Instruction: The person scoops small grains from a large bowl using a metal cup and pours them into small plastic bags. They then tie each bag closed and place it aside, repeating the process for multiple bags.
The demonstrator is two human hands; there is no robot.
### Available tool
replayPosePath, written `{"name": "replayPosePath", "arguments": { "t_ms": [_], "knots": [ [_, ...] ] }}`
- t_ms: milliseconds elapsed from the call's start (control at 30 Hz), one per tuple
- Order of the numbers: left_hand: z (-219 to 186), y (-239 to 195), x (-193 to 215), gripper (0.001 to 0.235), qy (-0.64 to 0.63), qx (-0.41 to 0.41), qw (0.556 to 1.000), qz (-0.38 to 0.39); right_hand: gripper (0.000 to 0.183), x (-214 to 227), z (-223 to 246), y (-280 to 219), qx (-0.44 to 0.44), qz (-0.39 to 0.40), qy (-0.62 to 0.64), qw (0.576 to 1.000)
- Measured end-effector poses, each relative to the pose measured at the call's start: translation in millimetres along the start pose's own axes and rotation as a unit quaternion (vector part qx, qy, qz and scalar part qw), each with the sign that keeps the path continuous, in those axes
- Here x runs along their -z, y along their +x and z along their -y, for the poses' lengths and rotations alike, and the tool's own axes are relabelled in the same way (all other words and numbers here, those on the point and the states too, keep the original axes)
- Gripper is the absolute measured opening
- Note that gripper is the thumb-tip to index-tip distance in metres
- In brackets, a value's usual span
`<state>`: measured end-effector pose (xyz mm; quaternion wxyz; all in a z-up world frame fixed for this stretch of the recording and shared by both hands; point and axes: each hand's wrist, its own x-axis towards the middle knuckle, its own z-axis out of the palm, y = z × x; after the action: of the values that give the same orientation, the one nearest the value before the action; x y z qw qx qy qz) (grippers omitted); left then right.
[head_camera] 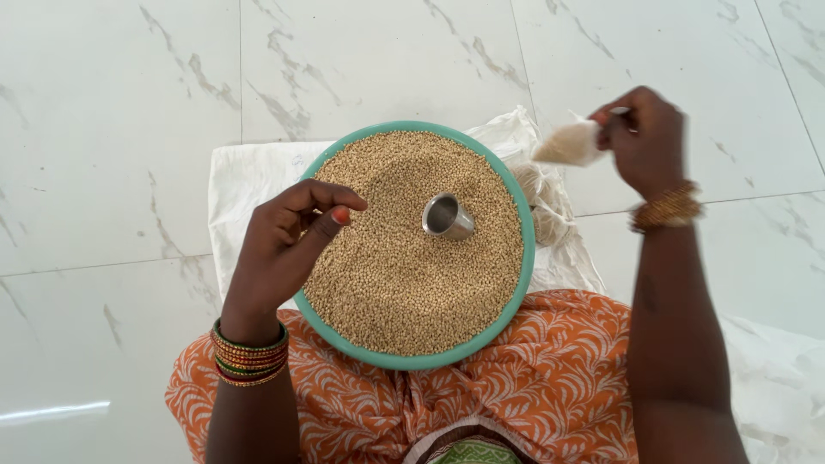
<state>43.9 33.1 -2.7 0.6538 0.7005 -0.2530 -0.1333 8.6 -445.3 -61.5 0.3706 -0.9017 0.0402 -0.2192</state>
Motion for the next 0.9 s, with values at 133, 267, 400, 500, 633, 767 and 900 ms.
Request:
{"name": "replayPosePath", "arguments": {
  "t_ms": [133, 267, 400, 500, 633, 767, 900],
  "knots": [
    [18.2, 12.2, 6.7, 0.014, -0.034, 0.040, 0.998, -0.023, 0.010, -74.7, -92.9, 20.0, -0.090, -0.061, -0.026, 0.994],
    [30.4, 16.7, 8.5, 0.015, -0.041, 0.045, 0.998, -0.025, 0.012, -131.4, -131.0, 12.6, -0.122, -0.104, -0.045, 0.986],
    [33.8, 17.4, 12.8, 0.015, -0.033, 0.052, 0.998, -0.022, 0.012, -150.1, -147.0, -6.0, -0.153, -0.093, -0.067, 0.982],
    [33.9, 18.1, 15.8, 0.016, -0.027, 0.043, 0.999, -0.017, 0.018, -137.6, -150.6, 5.8, -0.138, -0.120, -0.054, 0.982],
    [30.3, 13.1, 16.6, 0.015, -0.043, 0.031, 0.998, -0.026, 0.037, -63.9, -143.7, 15.4, -0.113, -0.226, -0.100, 0.962],
    [23.9, 9.1, 18.9, 0.013, -0.053, 0.014, 0.998, -0.037, 0.021, 42.5, -133.0, -48.7, -0.173, -0.121, -0.003, 0.978],
    [21.6, 4.5, 19.0, 0.012, -0.075, -0.007, 0.996, -0.039, 0.016, 100.0, -131.2, -162.3, -0.107, -0.116, -0.311, 0.937]
  ]
}}
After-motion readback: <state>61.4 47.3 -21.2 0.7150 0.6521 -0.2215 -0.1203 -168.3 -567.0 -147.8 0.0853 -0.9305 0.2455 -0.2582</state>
